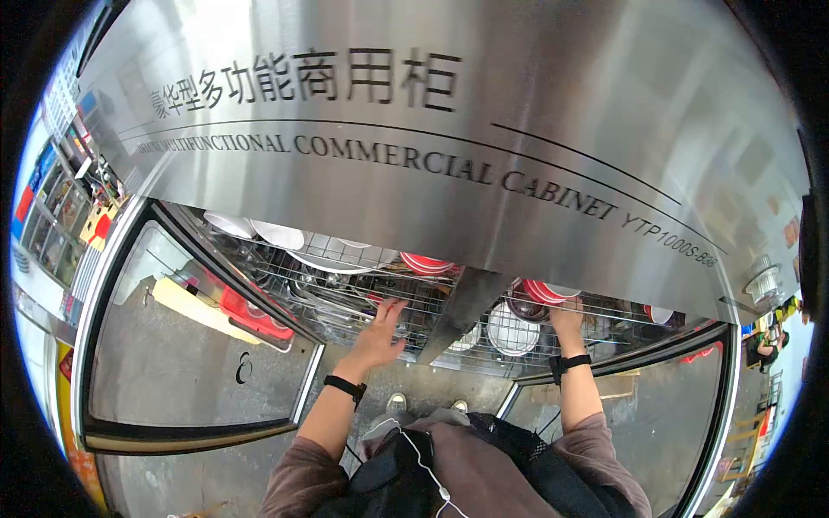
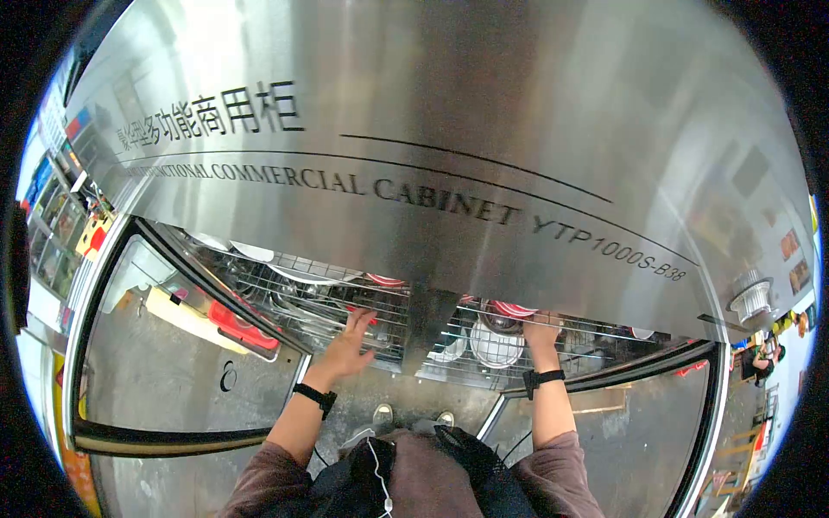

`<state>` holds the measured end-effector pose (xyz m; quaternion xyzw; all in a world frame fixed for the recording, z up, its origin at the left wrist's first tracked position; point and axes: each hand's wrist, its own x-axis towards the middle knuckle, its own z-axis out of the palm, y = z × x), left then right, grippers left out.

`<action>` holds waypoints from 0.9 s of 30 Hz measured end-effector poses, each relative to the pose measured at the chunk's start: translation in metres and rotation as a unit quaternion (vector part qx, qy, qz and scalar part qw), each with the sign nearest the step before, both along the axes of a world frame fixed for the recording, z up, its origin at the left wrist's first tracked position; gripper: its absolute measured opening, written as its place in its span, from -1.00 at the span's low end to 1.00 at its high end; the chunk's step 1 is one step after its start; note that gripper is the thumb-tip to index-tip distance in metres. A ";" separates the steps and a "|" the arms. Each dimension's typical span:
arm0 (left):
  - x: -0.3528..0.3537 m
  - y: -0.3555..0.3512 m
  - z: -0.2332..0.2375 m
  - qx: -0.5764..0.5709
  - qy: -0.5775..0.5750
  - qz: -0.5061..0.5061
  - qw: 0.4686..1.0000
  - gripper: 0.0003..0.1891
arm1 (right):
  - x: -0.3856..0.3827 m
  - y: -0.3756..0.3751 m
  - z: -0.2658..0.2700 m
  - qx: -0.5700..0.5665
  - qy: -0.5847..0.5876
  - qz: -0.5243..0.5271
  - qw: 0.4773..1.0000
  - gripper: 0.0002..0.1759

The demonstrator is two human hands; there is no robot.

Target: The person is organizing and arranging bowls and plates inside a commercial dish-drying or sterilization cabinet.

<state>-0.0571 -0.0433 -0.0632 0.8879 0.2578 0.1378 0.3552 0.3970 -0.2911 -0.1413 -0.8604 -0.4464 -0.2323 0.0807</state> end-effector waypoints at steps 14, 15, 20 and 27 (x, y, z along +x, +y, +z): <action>0.018 -0.010 -0.012 0.002 0.024 0.054 0.998 -0.14 | -0.008 0.008 0.045 0.064 0.185 0.059 0.979 -0.50; 0.019 -0.010 -0.009 0.020 0.028 0.053 0.998 -0.13 | -0.014 0.012 0.050 0.054 0.170 0.044 0.983 -0.51; 0.022 -0.010 -0.013 0.021 0.029 0.062 0.997 -0.14 | -0.011 0.014 0.052 0.040 0.227 0.010 0.973 -0.58; 0.011 -0.011 0.008 0.015 0.107 0.033 0.994 0.06 | 0.026 0.006 0.013 0.201 0.305 0.053 0.929 -0.52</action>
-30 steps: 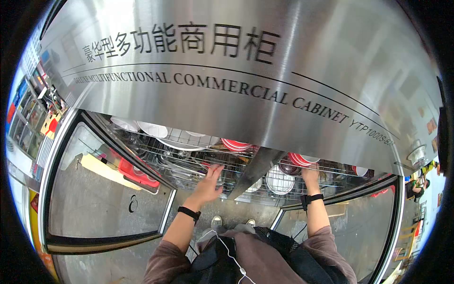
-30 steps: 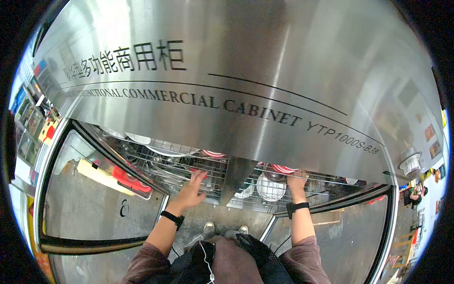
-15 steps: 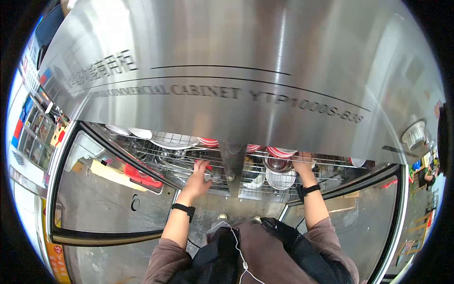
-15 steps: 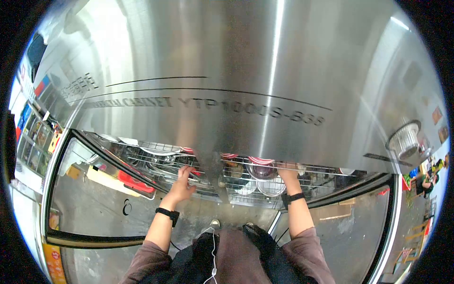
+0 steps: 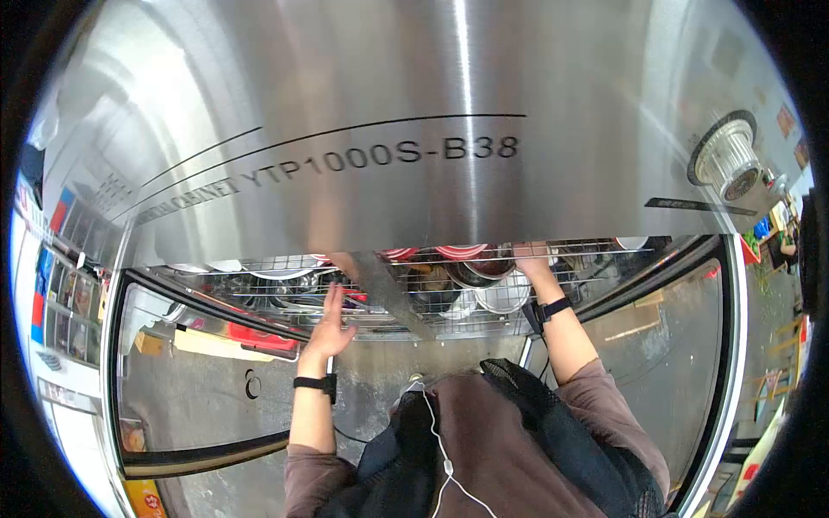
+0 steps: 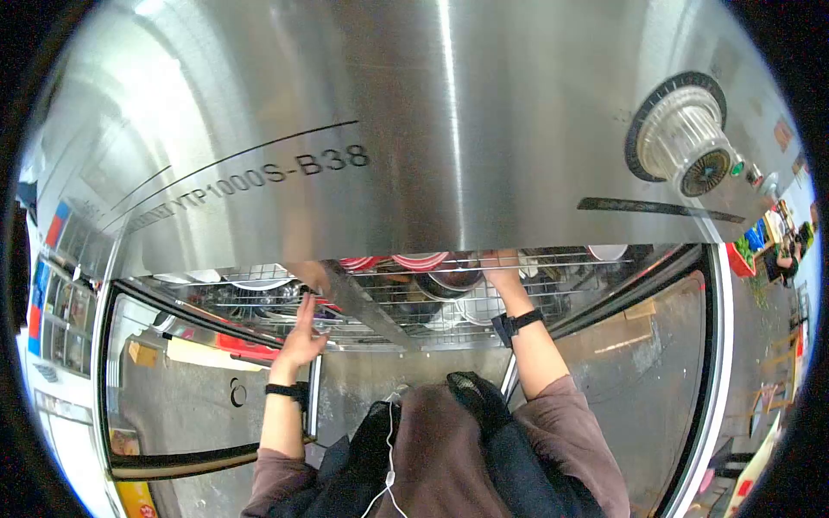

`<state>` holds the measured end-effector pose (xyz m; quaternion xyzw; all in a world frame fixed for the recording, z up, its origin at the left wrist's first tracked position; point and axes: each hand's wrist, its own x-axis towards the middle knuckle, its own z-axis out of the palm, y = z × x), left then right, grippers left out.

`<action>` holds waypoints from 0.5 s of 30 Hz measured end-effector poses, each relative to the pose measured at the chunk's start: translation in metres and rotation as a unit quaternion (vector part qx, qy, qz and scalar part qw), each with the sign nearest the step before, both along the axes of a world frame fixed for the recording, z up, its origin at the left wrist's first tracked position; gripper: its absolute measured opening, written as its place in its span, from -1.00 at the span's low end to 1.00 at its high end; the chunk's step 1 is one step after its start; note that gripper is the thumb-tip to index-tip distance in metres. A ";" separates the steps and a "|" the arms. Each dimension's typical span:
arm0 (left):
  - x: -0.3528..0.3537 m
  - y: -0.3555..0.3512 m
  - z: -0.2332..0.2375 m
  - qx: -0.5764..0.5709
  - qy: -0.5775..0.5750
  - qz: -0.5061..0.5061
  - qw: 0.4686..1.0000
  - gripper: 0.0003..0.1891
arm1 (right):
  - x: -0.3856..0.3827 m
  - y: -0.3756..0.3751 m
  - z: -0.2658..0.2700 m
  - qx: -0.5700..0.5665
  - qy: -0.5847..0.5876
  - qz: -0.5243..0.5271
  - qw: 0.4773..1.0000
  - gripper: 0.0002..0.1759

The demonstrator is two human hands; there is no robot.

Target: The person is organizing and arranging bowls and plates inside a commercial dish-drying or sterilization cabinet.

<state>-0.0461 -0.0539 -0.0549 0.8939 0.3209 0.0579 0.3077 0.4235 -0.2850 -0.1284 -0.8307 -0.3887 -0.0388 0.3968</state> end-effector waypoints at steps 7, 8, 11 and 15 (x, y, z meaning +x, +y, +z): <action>-0.053 -0.088 0.296 -0.035 -0.111 -0.056 0.992 -0.57 | 0.035 -0.050 -0.001 0.041 -0.097 -0.125 0.987 -0.58; -0.094 -0.087 0.331 0.022 -0.158 -0.118 0.980 -0.61 | 0.027 -0.060 0.020 0.045 -0.029 -0.132 0.990 -0.62; -0.144 -0.091 0.367 0.137 -0.162 -0.139 0.967 -0.61 | 0.018 -0.078 0.035 0.100 0.074 -0.183 0.975 -0.74; -0.135 -0.086 0.335 0.152 -0.123 -0.137 0.971 -0.62 | 0.037 -0.099 0.011 0.099 0.081 -0.229 0.965 -0.73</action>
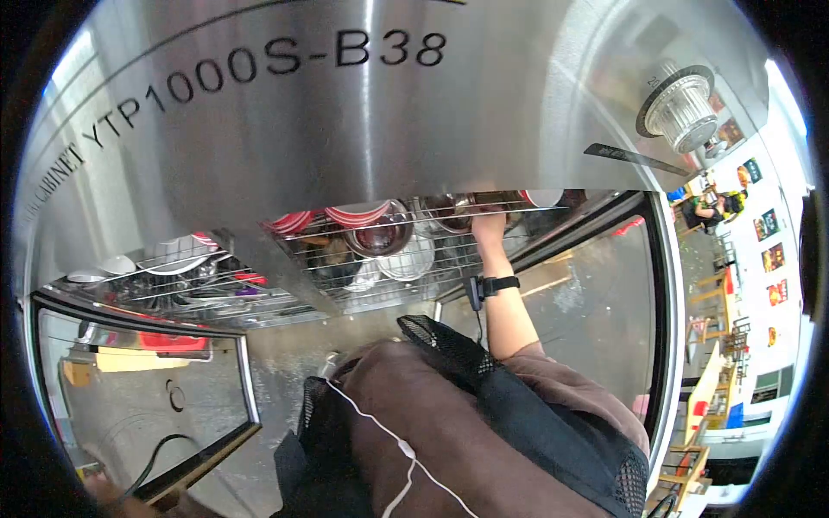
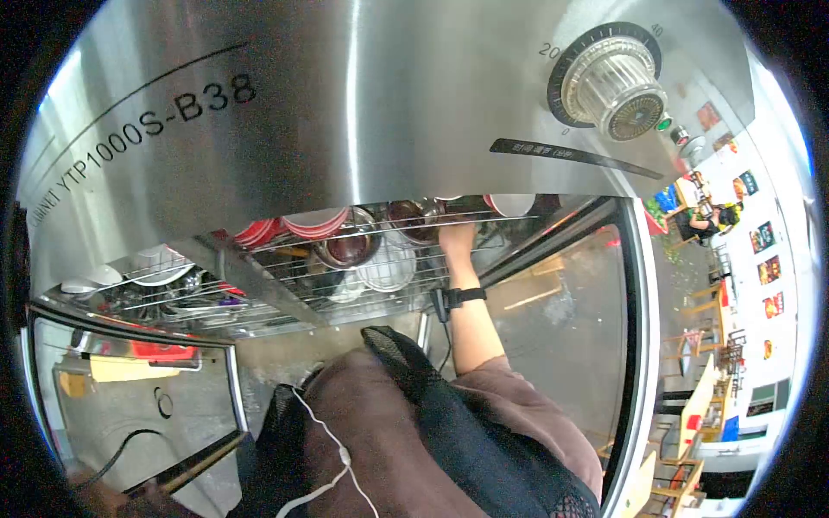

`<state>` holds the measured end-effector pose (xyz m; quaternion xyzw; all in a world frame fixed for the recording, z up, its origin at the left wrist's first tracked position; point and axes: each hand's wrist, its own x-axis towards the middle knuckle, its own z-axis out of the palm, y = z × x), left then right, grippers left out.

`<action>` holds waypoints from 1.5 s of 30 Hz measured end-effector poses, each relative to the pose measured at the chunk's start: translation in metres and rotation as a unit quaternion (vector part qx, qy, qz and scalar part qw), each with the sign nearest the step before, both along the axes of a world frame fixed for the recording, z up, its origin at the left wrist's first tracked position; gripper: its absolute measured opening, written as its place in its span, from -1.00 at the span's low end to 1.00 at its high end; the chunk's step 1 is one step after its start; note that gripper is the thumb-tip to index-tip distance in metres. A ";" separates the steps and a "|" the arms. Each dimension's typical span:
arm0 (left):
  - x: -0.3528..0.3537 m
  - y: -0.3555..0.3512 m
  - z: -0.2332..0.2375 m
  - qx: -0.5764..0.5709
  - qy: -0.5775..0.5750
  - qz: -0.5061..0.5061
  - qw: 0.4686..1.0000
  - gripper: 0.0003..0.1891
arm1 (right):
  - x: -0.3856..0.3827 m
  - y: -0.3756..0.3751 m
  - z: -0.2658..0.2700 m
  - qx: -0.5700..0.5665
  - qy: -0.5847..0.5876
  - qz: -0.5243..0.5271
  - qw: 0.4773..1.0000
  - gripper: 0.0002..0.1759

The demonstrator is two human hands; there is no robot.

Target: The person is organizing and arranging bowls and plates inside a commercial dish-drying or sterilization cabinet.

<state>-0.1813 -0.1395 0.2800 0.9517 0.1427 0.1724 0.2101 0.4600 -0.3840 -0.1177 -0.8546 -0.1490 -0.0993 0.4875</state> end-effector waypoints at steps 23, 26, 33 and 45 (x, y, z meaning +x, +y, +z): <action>0.012 0.044 -0.055 -0.040 0.034 -0.029 0.998 -0.67 | -0.033 0.005 0.023 -0.105 0.013 -0.118 0.987 -0.65; 0.012 0.049 -0.055 -0.040 0.036 -0.034 0.998 -0.68 | -0.028 0.006 0.019 -0.101 -0.027 -0.111 0.988 -0.68; 0.007 0.064 -0.059 -0.042 0.030 -0.048 0.997 -0.69 | -0.039 0.013 0.028 -0.090 -0.098 -0.118 0.984 -0.63; -0.006 0.078 -0.047 -0.023 0.030 -0.068 0.997 -0.71 | -0.036 0.008 0.013 -0.117 -0.048 -0.109 0.986 -0.55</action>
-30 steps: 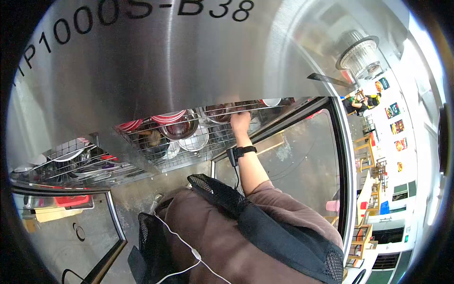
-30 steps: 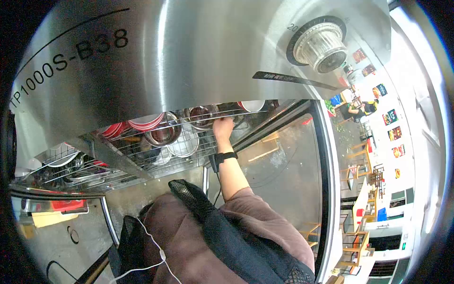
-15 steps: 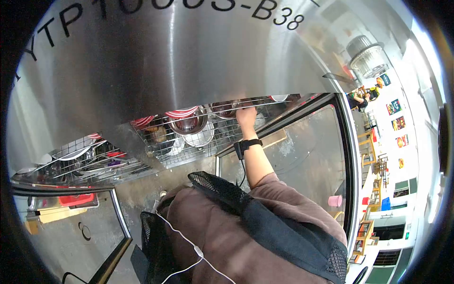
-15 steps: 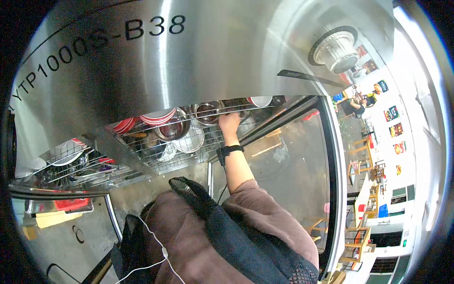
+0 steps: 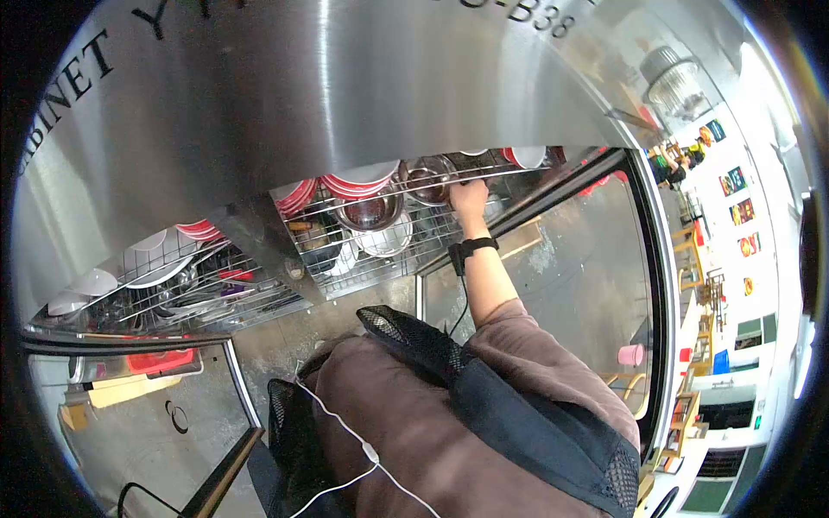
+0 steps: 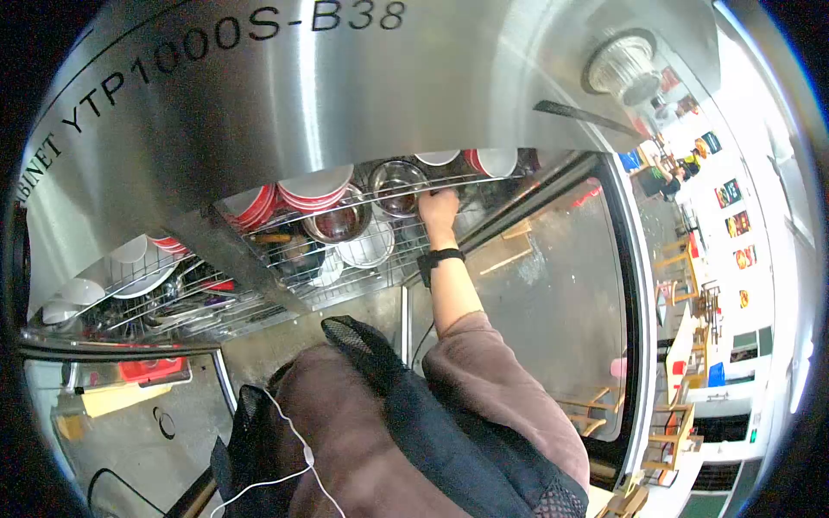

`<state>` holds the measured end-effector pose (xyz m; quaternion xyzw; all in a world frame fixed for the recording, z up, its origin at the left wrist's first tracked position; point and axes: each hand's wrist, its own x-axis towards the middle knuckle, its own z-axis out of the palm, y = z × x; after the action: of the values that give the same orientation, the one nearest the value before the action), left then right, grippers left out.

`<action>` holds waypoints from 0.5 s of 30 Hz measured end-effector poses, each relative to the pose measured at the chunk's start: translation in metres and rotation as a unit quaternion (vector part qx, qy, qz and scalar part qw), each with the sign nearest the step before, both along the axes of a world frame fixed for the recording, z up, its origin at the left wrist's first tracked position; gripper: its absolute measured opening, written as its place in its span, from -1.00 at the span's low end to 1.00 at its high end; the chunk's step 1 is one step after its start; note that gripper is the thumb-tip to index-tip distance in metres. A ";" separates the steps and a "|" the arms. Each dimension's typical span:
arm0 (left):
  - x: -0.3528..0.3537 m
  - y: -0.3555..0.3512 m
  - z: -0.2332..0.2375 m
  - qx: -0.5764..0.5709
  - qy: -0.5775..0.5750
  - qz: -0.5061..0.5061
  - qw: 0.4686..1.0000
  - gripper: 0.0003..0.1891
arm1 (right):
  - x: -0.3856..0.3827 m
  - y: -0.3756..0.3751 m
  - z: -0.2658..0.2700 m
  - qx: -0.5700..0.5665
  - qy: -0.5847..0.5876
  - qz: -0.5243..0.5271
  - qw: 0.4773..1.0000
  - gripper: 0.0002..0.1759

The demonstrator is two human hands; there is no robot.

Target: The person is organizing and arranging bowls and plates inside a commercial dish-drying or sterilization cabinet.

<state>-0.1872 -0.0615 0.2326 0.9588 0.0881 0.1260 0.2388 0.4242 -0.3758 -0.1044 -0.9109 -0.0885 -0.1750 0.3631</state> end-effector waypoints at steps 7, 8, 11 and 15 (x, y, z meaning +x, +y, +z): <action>-0.007 0.012 0.006 0.011 -0.014 -0.017 1.000 -0.72 | -0.016 0.006 0.012 0.025 -0.003 -0.006 1.000 -0.54; -0.008 0.015 0.009 0.016 -0.015 -0.022 1.000 -0.72 | -0.020 0.005 0.018 0.016 0.053 -0.012 0.998 -0.51; -0.014 0.021 0.015 0.022 -0.025 -0.032 0.999 -0.73 | -0.020 0.002 0.003 0.013 -0.082 -0.034 0.996 -0.47; -0.024 0.029 0.043 0.052 -0.032 -0.042 0.997 -0.73 | -0.063 0.005 0.011 0.078 -0.186 -0.051 0.978 -0.51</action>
<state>-0.2112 -0.0325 0.2757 0.9683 0.0331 0.1506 0.1966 0.3617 -0.3707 -0.0936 -0.8345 -0.0941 -0.3659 0.4010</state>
